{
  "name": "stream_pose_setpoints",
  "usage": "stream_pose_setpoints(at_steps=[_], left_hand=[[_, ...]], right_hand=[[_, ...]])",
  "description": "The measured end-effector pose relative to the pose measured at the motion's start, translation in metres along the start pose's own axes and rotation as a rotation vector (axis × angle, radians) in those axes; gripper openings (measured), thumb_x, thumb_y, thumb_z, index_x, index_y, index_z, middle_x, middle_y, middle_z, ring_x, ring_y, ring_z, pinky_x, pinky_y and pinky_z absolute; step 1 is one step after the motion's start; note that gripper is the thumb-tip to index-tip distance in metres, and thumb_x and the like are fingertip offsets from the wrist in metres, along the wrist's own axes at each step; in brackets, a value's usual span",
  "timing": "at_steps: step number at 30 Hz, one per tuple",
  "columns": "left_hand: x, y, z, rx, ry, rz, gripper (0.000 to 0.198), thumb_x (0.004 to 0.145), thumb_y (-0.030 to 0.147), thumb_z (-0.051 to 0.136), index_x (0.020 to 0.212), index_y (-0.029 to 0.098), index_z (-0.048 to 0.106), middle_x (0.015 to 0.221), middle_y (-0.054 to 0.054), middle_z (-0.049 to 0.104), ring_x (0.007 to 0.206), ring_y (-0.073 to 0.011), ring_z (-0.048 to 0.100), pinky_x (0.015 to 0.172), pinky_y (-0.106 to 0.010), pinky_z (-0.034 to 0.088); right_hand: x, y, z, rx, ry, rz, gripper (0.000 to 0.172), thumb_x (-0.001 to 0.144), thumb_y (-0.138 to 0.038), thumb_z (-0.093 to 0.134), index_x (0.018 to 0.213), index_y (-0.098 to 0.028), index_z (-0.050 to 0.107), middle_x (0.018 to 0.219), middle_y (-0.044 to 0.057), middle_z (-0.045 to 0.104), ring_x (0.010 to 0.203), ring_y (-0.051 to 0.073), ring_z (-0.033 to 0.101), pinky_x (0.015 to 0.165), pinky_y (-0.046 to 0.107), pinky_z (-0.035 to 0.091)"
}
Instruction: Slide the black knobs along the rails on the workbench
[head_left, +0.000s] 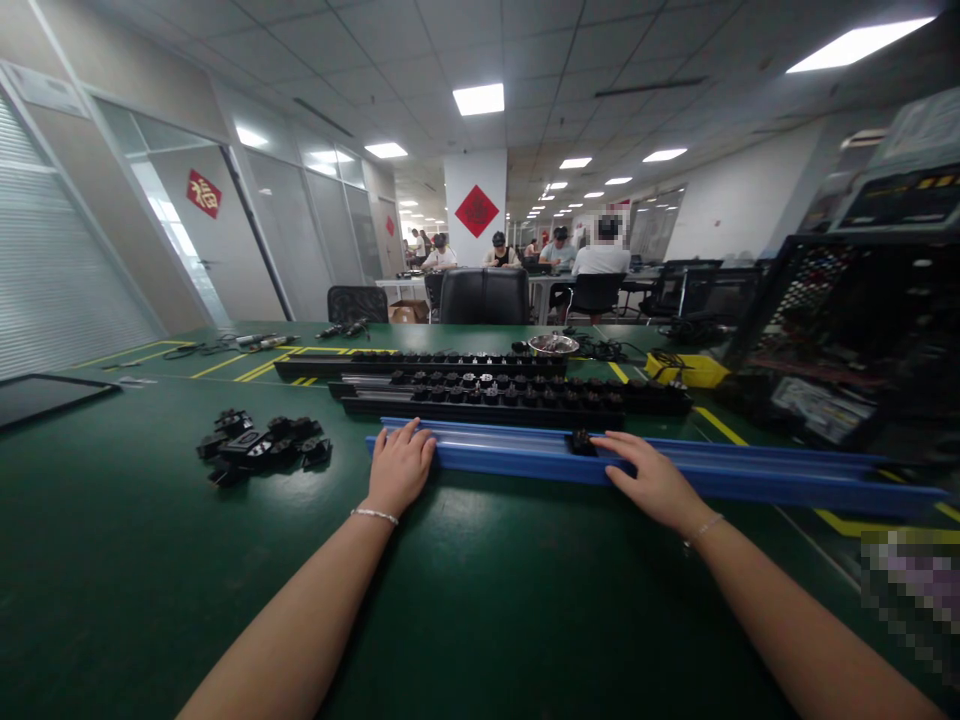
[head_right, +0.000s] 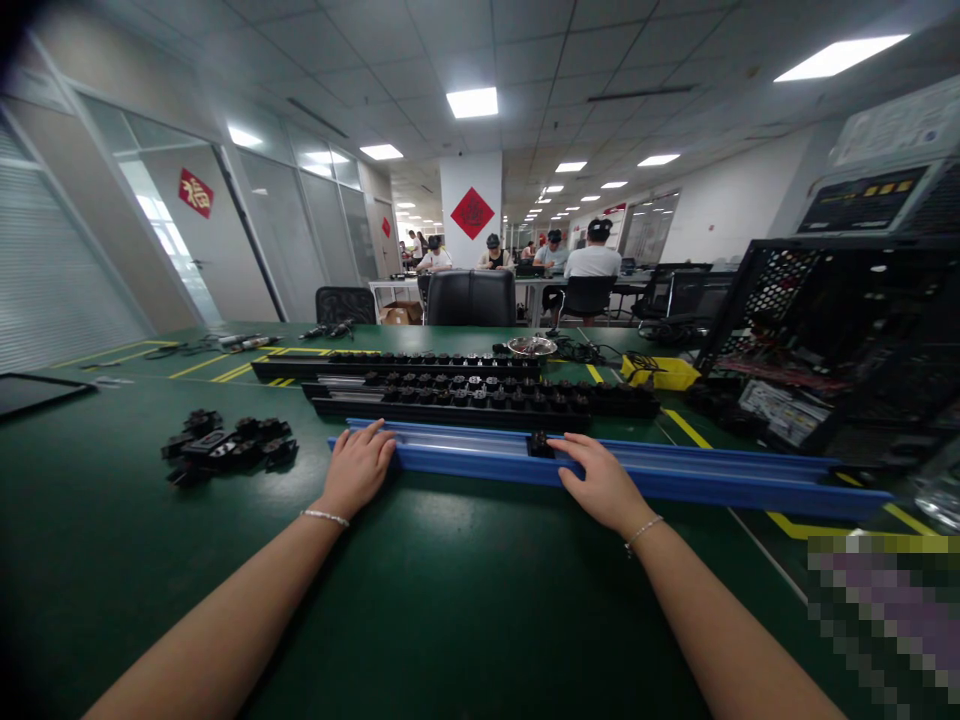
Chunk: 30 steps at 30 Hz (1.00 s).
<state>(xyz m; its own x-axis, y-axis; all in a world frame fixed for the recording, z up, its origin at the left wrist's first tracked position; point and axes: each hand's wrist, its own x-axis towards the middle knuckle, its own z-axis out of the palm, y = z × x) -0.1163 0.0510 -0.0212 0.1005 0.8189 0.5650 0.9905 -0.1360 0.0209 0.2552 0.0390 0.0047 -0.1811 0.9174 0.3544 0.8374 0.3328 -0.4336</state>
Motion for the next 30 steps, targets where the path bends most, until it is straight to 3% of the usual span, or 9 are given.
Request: stream_pose_setpoints(at_steps=[30], left_hand=[[-0.001,0.002,-0.003,0.015,0.004,0.007,0.039,0.093,0.038,0.029,0.107,0.024,0.062,0.130,-0.007,0.054,0.113,-0.0246,0.053,0.103,-0.047,0.030]], right_hand=[[-0.002,-0.022,0.009,-0.084,-0.068,-0.105,0.051,0.079,-0.031,0.045,0.128,-0.020,0.051,0.131,0.009,0.052,0.128,0.026,0.039,0.106,0.049,0.031]])
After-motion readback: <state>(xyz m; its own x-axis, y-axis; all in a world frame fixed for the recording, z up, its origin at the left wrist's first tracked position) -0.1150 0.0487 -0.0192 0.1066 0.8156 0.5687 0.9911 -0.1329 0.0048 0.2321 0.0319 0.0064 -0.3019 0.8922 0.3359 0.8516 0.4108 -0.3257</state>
